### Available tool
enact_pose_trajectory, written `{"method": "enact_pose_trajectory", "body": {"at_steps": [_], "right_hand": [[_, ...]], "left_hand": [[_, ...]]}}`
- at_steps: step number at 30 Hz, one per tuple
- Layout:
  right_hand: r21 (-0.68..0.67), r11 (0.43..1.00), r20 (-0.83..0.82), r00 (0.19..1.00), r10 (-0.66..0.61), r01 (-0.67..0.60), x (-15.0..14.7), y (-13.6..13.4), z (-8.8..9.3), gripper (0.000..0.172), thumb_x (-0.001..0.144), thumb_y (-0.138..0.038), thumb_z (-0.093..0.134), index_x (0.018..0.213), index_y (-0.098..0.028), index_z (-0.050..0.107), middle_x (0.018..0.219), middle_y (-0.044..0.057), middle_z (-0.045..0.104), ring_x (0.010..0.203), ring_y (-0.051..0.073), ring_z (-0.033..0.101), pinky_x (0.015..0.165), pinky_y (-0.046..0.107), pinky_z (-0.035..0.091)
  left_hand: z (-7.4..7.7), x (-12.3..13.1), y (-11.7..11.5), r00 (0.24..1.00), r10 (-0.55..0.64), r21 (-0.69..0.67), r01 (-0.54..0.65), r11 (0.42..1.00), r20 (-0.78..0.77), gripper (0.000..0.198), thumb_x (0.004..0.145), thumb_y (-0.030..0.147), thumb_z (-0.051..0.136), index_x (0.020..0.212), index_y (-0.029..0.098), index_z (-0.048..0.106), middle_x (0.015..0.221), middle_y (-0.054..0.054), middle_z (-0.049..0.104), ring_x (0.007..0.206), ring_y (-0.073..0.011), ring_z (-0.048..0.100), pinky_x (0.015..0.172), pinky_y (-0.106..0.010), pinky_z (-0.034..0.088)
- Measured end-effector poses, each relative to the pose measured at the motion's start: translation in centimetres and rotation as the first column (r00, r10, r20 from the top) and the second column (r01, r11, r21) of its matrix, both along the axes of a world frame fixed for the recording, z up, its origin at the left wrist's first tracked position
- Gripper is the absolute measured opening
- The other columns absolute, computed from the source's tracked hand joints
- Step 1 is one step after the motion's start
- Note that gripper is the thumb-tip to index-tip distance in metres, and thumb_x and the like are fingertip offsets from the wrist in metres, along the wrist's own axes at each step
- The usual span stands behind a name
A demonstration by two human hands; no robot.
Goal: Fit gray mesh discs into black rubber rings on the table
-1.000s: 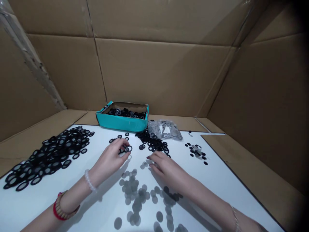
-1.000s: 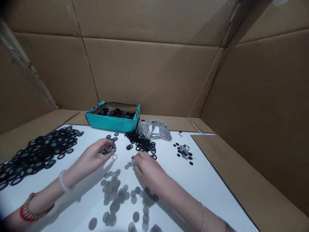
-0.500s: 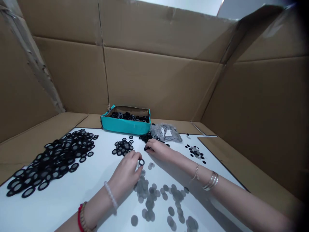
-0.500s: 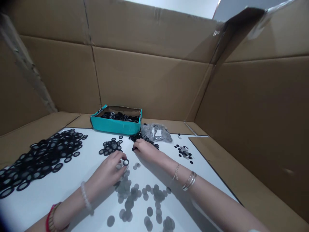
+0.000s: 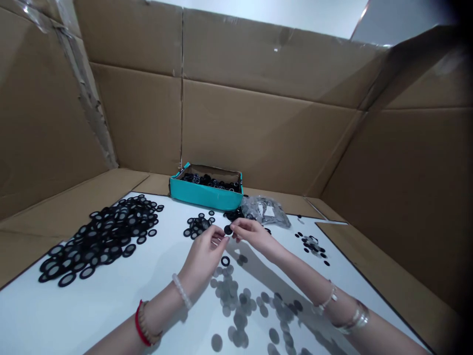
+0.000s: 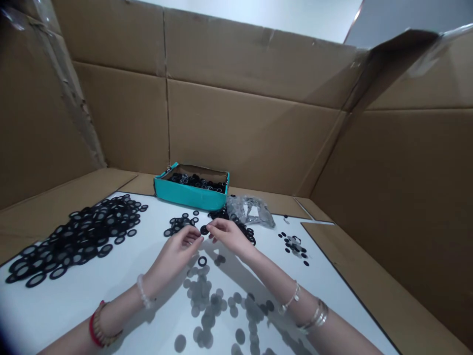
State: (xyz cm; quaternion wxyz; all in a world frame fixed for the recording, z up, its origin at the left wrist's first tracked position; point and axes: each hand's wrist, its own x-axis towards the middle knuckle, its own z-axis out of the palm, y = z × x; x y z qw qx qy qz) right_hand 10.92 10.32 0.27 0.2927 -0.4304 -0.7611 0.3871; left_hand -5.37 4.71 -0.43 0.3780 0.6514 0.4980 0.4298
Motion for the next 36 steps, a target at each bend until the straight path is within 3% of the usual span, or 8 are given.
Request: {"method": "enact_pose_trajectory", "body": {"at_steps": [4, 9, 15, 21, 31, 36], "right_hand": [[-0.09, 0.996, -0.174, 0.985, -0.019, 0.003, -0.1, -2.4, 1.4, 0.028, 0.084, -0.042, 0.051, 0.076, -0.016, 0.056, 0.065, -0.001, 0.054, 0.063, 0.013, 0.053, 0.063, 0.023, 0.043], [-0.132, 0.991, -0.283, 0.957, -0.068, 0.031, 0.0, -4.4, 2.0, 0.025, 0.08, -0.041, 0.057, 0.075, -0.017, 0.058, 0.066, -0.001, 0.055, 0.065, 0.013, 0.053, 0.062, 0.024, 0.041], [-0.164, 0.986, -0.383, 0.918, -0.099, 0.038, 0.0, -5.7, 1.6, 0.023, 0.082, -0.038, 0.057, 0.078, -0.016, 0.06, 0.068, 0.0, 0.056, 0.067, 0.013, 0.054, 0.065, 0.025, 0.042], [-0.247, 0.969, -0.436, 0.89, -0.132, 0.023, 0.5, -5.8, 0.9, 0.025, 0.078, -0.039, 0.061, 0.092, -0.019, 0.068, 0.072, 0.001, 0.06, 0.066, 0.013, 0.054, 0.066, 0.027, 0.043], [-0.263, 0.965, -0.421, 0.9, -0.117, 0.003, 1.4, -6.4, 1.0, 0.027, 0.074, -0.039, 0.065, 0.092, -0.02, 0.071, 0.079, 0.003, 0.066, 0.067, 0.014, 0.057, 0.069, 0.03, 0.048], [-0.236, 0.972, -0.428, 0.899, -0.089, -0.015, 1.9, -7.3, 1.7, 0.027, 0.075, -0.034, 0.066, 0.098, -0.02, 0.069, 0.087, 0.004, 0.063, 0.078, 0.016, 0.058, 0.076, 0.031, 0.049]], "left_hand": [[0.3, 0.3, 0.4, 0.975, 0.02, -0.067, -0.005, 0.998, 0.222, 0.018, 0.076, 0.032, 0.058, 0.084, 0.017, 0.054, 0.08, -0.003, 0.06, 0.077, -0.0184, 0.059, 0.068, -0.028, 0.045], [0.9, 0.6, -0.1, 0.937, 0.022, -0.115, 0.019, 0.993, 0.349, 0.014, 0.076, 0.026, 0.057, 0.086, 0.018, 0.053, 0.076, -0.001, 0.058, 0.074, -0.0159, 0.056, 0.067, -0.026, 0.044], [1.7, 0.6, -1.0, 0.983, -0.011, 0.051, 0.002, 0.999, 0.181, 0.003, 0.079, 0.019, 0.051, 0.081, 0.02, 0.049, 0.074, 0.002, 0.051, 0.07, -0.0134, 0.051, 0.064, -0.024, 0.04], [2.0, 1.1, -1.9, 1.0, -0.024, 0.231, 0.028, 0.973, -0.019, 0.01, 0.083, 0.012, 0.045, 0.079, 0.021, 0.048, 0.077, 0.003, 0.047, 0.071, -0.0122, 0.047, 0.065, -0.024, 0.037], [1.6, 1.7, -2.6, 0.997, -0.069, 0.251, 0.074, 0.965, -0.028, 0.015, 0.084, 0.009, 0.043, 0.08, 0.022, 0.05, 0.079, 0.002, 0.046, 0.072, -0.0126, 0.047, 0.058, -0.021, 0.037], [1.4, 1.4, -2.4, 0.992, -0.12, 0.365, 0.121, 0.923, -0.026, 0.017, 0.084, 0.008, 0.044, 0.082, 0.022, 0.052, 0.078, 0.0, 0.05, 0.074, -0.0139, 0.049, 0.066, -0.025, 0.04]]}}
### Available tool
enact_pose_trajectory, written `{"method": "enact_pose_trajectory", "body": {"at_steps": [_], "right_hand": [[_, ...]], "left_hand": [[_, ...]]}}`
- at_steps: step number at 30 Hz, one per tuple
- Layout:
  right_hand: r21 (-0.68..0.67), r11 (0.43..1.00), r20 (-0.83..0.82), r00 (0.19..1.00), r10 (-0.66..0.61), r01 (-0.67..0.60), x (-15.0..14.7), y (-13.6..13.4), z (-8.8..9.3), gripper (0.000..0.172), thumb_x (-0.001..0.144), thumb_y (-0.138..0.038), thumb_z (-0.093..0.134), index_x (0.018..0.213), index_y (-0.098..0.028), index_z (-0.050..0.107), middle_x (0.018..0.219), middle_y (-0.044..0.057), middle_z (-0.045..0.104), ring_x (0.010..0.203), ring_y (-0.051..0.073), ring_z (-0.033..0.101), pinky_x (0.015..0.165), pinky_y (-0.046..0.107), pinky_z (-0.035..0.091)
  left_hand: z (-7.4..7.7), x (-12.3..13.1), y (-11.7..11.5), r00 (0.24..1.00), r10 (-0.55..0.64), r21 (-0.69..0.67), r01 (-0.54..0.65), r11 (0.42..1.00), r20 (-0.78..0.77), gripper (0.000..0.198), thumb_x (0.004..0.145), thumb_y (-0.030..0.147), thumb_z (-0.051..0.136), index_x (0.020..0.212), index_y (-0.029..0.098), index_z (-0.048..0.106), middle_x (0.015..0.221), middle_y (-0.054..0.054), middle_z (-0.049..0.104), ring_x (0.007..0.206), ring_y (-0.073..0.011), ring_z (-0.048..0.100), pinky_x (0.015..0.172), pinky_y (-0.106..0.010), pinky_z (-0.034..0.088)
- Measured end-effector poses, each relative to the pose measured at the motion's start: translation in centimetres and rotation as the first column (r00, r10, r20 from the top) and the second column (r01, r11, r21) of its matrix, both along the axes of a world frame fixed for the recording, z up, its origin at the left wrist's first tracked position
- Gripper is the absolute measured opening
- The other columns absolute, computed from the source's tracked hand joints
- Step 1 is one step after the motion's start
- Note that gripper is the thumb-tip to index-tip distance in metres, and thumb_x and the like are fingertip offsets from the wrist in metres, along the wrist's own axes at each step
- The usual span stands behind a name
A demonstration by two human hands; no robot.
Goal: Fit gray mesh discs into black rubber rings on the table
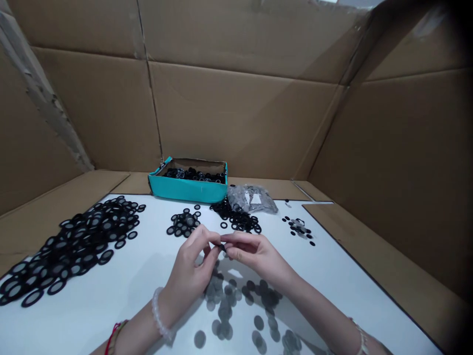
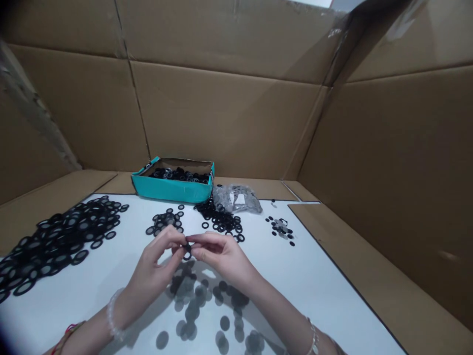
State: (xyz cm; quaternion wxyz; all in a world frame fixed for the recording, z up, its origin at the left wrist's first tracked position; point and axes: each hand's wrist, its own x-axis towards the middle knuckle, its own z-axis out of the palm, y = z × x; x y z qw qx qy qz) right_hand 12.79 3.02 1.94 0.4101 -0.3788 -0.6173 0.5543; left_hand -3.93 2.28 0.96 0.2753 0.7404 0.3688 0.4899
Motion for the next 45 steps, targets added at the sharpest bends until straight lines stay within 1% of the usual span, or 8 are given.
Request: {"method": "enact_pose_trajectory", "body": {"at_steps": [7, 13, 17, 21, 27, 34, 37, 45], "right_hand": [[-0.062, 0.998, -0.083, 0.997, 0.003, -0.008, 0.4, -2.0, 0.9, 0.025, 0.075, -0.032, 0.067, 0.096, -0.02, 0.062, 0.081, 0.002, 0.059, 0.075, 0.014, 0.057, 0.074, 0.029, 0.049], [-0.161, 0.985, -0.146, 0.989, 0.035, -0.058, 0.7, -2.5, 1.0, 0.013, 0.081, -0.031, 0.06, 0.082, -0.018, 0.062, 0.071, -0.001, 0.057, 0.068, 0.011, 0.055, 0.067, 0.023, 0.045], [-0.092, 0.994, -0.063, 0.996, -0.067, 0.062, 0.8, -2.8, 1.8, 0.012, 0.08, -0.031, 0.061, 0.076, -0.019, 0.06, 0.07, -0.001, 0.057, 0.068, 0.012, 0.055, 0.065, 0.023, 0.045], [0.001, 0.99, -0.005, 0.99, -0.142, 0.142, 0.6, -3.3, 2.0, 0.012, 0.08, -0.03, 0.06, 0.075, -0.019, 0.059, 0.072, 0.001, 0.058, 0.068, 0.013, 0.057, 0.065, 0.024, 0.048], [0.288, 0.925, 0.083, 0.956, -0.282, 0.247, 0.5, -3.8, 1.5, 0.014, 0.084, -0.023, 0.056, 0.097, -0.023, 0.06, 0.081, 0.003, 0.061, 0.077, 0.017, 0.059, 0.072, 0.03, 0.051], [0.691, 0.721, 0.271, 0.906, -0.325, 0.052, 1.7, -3.4, 1.2, 0.029, 0.084, -0.016, 0.057, 0.112, -0.023, 0.059, 0.092, 0.008, 0.06, 0.085, 0.022, 0.057, 0.07, 0.036, 0.051], [0.74, 0.672, 0.284, 0.892, -0.352, 0.03, 1.8, -3.3, 1.1, 0.029, 0.085, -0.013, 0.055, 0.112, -0.023, 0.059, 0.089, 0.007, 0.061, 0.082, 0.021, 0.056, 0.069, 0.036, 0.051], [0.715, 0.689, 0.179, 0.922, -0.344, 0.119, 0.9, -2.4, 0.5, 0.014, 0.083, -0.016, 0.059, 0.095, -0.02, 0.064, 0.081, 0.006, 0.062, 0.077, 0.019, 0.059, 0.067, 0.033, 0.051]], "left_hand": [[0.2, -0.3, -0.3, 0.985, -0.092, 0.104, 0.077, 0.992, 0.148, 0.022, 0.081, 0.004, 0.049, 0.082, 0.024, 0.059, 0.086, -0.004, 0.059, 0.083, -0.0184, 0.057, 0.071, -0.031, 0.046], [0.5, -0.5, -1.1, 0.988, -0.154, 0.193, 0.149, 0.97, 0.012, 0.037, 0.079, -0.003, 0.049, 0.094, 0.029, 0.06, 0.098, -0.003, 0.058, 0.08, -0.0154, 0.058, 0.069, -0.028, 0.047], [1.0, 0.1, -1.5, 0.985, -0.062, -0.12, 0.082, 0.989, 0.162, 0.021, 0.085, 0.012, 0.048, 0.1, 0.026, 0.053, 0.095, -0.004, 0.059, 0.086, -0.0177, 0.057, 0.072, -0.027, 0.048], [1.6, 0.6, -1.6, 0.92, -0.127, -0.434, 0.293, 0.852, 0.372, 0.012, 0.087, 0.027, 0.048, 0.099, 0.022, 0.051, 0.087, -0.003, 0.058, 0.067, -0.0129, 0.056, 0.063, -0.024, 0.047], [2.2, 1.2, -1.7, 0.82, -0.017, -0.565, 0.409, 0.716, 0.572, 0.021, 0.078, 0.029, 0.062, 0.094, 0.019, 0.053, 0.077, -0.001, 0.056, 0.061, -0.0105, 0.052, 0.057, -0.021, 0.044], [1.9, 1.4, -2.1, 0.76, 0.126, -0.679, 0.477, 0.558, 0.638, 0.029, 0.075, 0.032, 0.066, 0.099, 0.018, 0.058, 0.063, 0.002, 0.054, 0.064, -0.0097, 0.05, 0.067, -0.021, 0.043], [1.7, 1.4, -2.1, 0.757, 0.115, -0.677, 0.493, 0.545, 0.644, 0.029, 0.076, 0.032, 0.066, 0.1, 0.017, 0.058, 0.062, 0.002, 0.053, 0.061, -0.009, 0.048, 0.064, -0.02, 0.042], [2.0, 1.6, -2.0, 0.83, 0.036, -0.672, 0.425, 0.607, 0.557, 0.029, 0.084, 0.035, 0.054, 0.106, 0.017, 0.051, 0.04, 0.007, 0.043, 0.045, -0.0093, 0.041, 0.05, -0.019, 0.036]]}}
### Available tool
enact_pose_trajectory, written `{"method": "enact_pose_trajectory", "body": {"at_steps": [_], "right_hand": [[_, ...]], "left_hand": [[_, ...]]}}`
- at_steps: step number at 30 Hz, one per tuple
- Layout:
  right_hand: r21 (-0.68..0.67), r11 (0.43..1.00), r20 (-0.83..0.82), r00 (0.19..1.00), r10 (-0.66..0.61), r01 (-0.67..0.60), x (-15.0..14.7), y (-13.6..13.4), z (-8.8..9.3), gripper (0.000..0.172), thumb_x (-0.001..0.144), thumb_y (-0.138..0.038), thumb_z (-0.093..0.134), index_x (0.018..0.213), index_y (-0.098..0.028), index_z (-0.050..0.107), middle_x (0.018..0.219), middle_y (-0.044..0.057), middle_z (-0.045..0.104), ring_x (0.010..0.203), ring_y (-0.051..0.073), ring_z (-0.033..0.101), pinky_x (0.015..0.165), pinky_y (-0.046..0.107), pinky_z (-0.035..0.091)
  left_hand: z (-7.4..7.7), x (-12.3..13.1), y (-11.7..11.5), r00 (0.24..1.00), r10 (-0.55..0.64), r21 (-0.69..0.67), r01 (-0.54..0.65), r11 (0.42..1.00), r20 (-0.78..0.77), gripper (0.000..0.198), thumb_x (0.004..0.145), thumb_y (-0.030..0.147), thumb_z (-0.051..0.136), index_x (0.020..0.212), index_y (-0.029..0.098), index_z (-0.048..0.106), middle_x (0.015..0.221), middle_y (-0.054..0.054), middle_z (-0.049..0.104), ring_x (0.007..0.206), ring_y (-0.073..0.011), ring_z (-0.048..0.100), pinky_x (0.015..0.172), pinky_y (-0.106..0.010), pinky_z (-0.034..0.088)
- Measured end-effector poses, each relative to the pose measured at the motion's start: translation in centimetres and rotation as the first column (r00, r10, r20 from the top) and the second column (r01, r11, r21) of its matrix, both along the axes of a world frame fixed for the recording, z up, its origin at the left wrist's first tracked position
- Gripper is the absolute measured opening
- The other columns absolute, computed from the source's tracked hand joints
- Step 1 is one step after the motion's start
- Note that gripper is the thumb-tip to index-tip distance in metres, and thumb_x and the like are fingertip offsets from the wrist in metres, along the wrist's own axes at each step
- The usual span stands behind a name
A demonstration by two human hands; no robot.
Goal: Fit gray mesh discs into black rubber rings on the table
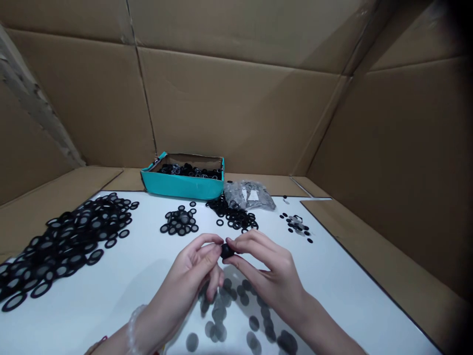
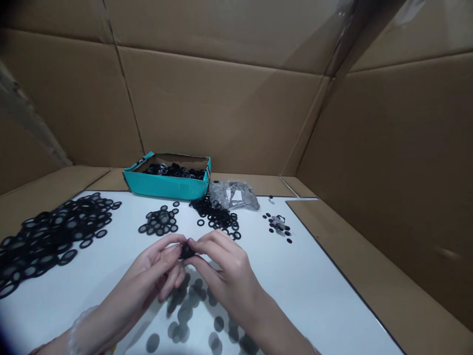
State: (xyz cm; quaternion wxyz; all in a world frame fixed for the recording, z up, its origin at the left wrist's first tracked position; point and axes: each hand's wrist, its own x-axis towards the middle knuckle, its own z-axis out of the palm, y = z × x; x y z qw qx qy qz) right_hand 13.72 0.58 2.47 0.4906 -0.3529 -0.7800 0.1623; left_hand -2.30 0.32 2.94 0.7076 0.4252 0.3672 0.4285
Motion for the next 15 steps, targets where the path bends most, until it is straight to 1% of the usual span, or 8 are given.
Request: {"method": "enact_pose_trajectory", "body": {"at_steps": [5, 15], "right_hand": [[-0.02, 1.0, -0.024, 1.0, 0.018, -0.019, -0.29, 0.11, -0.37, 0.011, 0.083, -0.016, 0.059, 0.091, -0.02, 0.064, 0.079, 0.005, 0.062, 0.074, 0.019, 0.058, 0.066, 0.034, 0.051], [-0.04, 0.999, 0.008, 0.999, 0.034, -0.034, -0.45, -0.13, -0.56, 0.011, 0.084, -0.014, 0.056, 0.091, -0.02, 0.062, 0.081, 0.006, 0.06, 0.076, 0.019, 0.057, 0.069, 0.034, 0.05]], "left_hand": [[-0.45, 0.08, 0.1, 0.999, 0.008, 0.013, -0.007, 1.0, -0.04, 0.031, 0.087, 0.036, 0.049, 0.111, 0.016, 0.049, 0.034, 0.01, 0.038, 0.037, -0.0082, 0.032, 0.051, -0.021, 0.038], [-0.78, -0.19, 0.07, 0.999, -0.015, 0.005, 0.015, 1.0, -0.034, 0.028, 0.088, 0.036, 0.047, 0.109, 0.018, 0.05, 0.031, 0.012, 0.035, 0.033, -0.0065, 0.027, 0.049, -0.019, 0.036]]}}
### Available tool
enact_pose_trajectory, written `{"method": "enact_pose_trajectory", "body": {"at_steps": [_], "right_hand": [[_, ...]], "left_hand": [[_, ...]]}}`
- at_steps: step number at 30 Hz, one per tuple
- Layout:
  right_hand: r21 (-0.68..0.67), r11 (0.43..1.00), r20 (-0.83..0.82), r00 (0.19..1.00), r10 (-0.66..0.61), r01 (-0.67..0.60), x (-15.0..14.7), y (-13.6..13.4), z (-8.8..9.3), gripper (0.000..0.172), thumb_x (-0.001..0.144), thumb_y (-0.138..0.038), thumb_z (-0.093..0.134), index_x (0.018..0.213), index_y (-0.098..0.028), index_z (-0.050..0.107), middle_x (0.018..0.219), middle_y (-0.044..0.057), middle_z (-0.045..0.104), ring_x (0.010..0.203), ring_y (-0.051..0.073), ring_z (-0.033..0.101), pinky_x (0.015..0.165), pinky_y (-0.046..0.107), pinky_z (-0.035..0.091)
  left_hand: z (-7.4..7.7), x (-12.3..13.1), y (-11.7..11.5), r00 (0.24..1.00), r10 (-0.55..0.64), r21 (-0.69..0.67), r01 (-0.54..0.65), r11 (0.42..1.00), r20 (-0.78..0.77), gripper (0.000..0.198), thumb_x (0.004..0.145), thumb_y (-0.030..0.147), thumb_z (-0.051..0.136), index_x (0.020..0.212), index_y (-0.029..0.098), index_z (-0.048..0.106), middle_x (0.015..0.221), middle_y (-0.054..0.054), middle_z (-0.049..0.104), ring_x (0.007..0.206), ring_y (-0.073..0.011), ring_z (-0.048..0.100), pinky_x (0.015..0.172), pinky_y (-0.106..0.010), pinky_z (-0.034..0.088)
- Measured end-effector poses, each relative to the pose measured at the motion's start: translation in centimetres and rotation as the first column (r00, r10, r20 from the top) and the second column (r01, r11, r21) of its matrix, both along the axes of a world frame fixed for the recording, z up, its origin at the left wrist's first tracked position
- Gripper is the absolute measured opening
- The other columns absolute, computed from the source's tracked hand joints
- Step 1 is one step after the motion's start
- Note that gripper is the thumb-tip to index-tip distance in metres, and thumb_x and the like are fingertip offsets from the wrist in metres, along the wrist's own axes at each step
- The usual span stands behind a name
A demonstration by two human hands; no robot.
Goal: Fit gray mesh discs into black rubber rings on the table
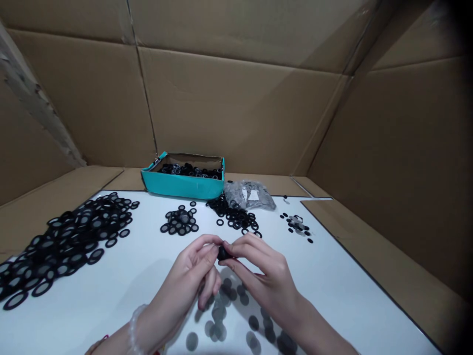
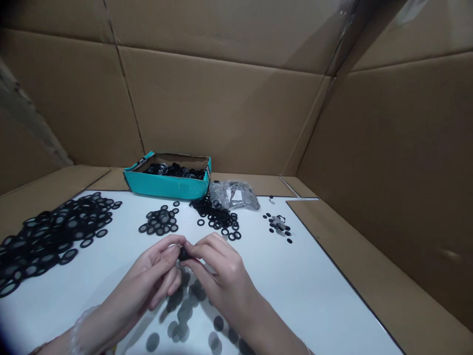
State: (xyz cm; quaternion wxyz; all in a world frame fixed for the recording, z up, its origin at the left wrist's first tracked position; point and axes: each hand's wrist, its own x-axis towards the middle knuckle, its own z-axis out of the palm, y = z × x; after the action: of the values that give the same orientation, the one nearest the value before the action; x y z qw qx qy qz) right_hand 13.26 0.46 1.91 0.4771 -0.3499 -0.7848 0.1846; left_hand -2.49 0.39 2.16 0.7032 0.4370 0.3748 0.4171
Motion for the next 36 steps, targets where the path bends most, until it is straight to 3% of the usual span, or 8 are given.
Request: {"method": "enact_pose_trajectory", "body": {"at_steps": [6, 11, 16, 20, 22, 25, 29, 36], "right_hand": [[-0.005, 1.0, -0.017, 1.0, -0.008, 0.007, 0.2, 0.4, -0.3, 0.014, 0.083, -0.01, 0.056, 0.093, -0.018, 0.061, 0.083, 0.005, 0.06, 0.078, 0.018, 0.056, 0.07, 0.031, 0.049], [-0.174, 0.985, -0.108, 0.993, -0.036, 0.016, 0.3, 0.7, -0.3, 0.016, 0.08, -0.01, 0.059, 0.093, -0.02, 0.061, 0.087, 0.004, 0.061, 0.08, 0.017, 0.058, 0.073, 0.029, 0.048], [-0.447, 0.885, -0.308, 0.951, -0.015, -0.131, 0.3, 0.8, -0.5, 0.015, 0.08, -0.017, 0.06, 0.095, -0.02, 0.059, 0.091, 0.003, 0.061, 0.081, 0.015, 0.059, 0.076, 0.027, 0.049], [-0.551, 0.805, -0.409, 0.912, -0.029, -0.222, 0.5, 1.0, -0.5, 0.012, 0.079, -0.022, 0.06, 0.091, -0.02, 0.058, 0.091, 0.003, 0.059, 0.083, 0.015, 0.058, 0.076, 0.027, 0.048], [-0.572, 0.784, -0.433, 0.901, -0.039, -0.241, 0.5, 1.0, -0.5, 0.012, 0.079, -0.023, 0.06, 0.09, -0.019, 0.057, 0.09, 0.003, 0.058, 0.084, 0.015, 0.057, 0.077, 0.027, 0.047], [-0.584, 0.773, -0.435, 0.899, -0.041, -0.248, 0.5, 1.1, -0.6, 0.013, 0.079, -0.023, 0.061, 0.09, -0.019, 0.055, 0.088, 0.002, 0.057, 0.082, 0.015, 0.056, 0.076, 0.027, 0.046], [-0.583, 0.767, -0.437, 0.899, -0.017, -0.269, 0.1, 1.0, -0.9, 0.017, 0.078, -0.025, 0.063, 0.088, -0.019, 0.052, 0.084, 0.002, 0.056, 0.079, 0.015, 0.055, 0.074, 0.028, 0.045], [-0.504, 0.846, -0.465, 0.88, -0.096, -0.174, 0.8, -0.4, 0.4, 0.021, 0.088, -0.04, 0.049, 0.081, -0.021, 0.044, 0.08, -0.001, 0.043, 0.082, 0.016, 0.052, 0.076, 0.028, 0.042]], "left_hand": [[-0.1, 0.4, 0.1, 0.999, -0.008, 0.026, 0.007, 1.0, 0.036, 0.025, 0.088, 0.035, 0.048, 0.108, 0.02, 0.048, 0.036, 0.012, 0.035, 0.035, -0.0062, 0.029, 0.052, -0.02, 0.039], [-0.3, 0.5, 0.7, 0.996, 0.092, 0.088, -0.093, 0.992, 0.014, 0.03, 0.084, 0.034, 0.055, 0.108, 0.019, 0.046, 0.046, 0.008, 0.045, 0.046, -0.0074, 0.04, 0.055, -0.019, 0.039], [-0.6, 0.2, 1.4, 0.984, 0.137, 0.162, -0.118, 0.98, -0.113, 0.022, 0.08, 0.033, 0.058, 0.095, 0.018, 0.052, 0.061, 0.006, 0.05, 0.048, -0.0061, 0.042, 0.05, -0.018, 0.036], [-1.0, 0.1, 1.4, 0.95, 0.133, 0.251, -0.061, 0.966, -0.283, 0.021, 0.081, 0.037, 0.055, 0.094, 0.02, 0.053, 0.069, 0.003, 0.053, 0.055, -0.0095, 0.048, 0.052, -0.021, 0.039], [-1.1, 0.1, 1.1, 0.892, 0.179, 0.355, -0.022, 0.935, -0.415, 0.023, 0.082, 0.036, 0.054, 0.1, 0.022, 0.052, 0.074, 0.002, 0.056, 0.06, -0.0116, 0.051, 0.059, -0.023, 0.042], [-1.1, -0.1, 0.7, 0.785, 0.312, 0.565, 0.057, 0.823, -0.535, 0.026, 0.082, 0.029, 0.055, 0.108, 0.026, 0.049, 0.087, 0.0, 0.058, 0.07, -0.0133, 0.054, 0.072, -0.028, 0.044], [-1.4, -0.4, 0.6, 0.771, 0.343, 0.676, 0.15, 0.721, -0.537, 0.017, 0.085, 0.022, 0.049, 0.101, 0.026, 0.053, 0.097, -0.001, 0.057, 0.074, -0.0139, 0.055, 0.072, -0.027, 0.045], [-1.1, -0.6, 1.4, 0.84, 0.275, 0.557, 0.038, 0.829, -0.467, 0.019, 0.081, 0.026, 0.058, 0.1, 0.027, 0.058, 0.099, 0.0, 0.062, 0.079, -0.0133, 0.058, 0.076, -0.024, 0.047]]}}
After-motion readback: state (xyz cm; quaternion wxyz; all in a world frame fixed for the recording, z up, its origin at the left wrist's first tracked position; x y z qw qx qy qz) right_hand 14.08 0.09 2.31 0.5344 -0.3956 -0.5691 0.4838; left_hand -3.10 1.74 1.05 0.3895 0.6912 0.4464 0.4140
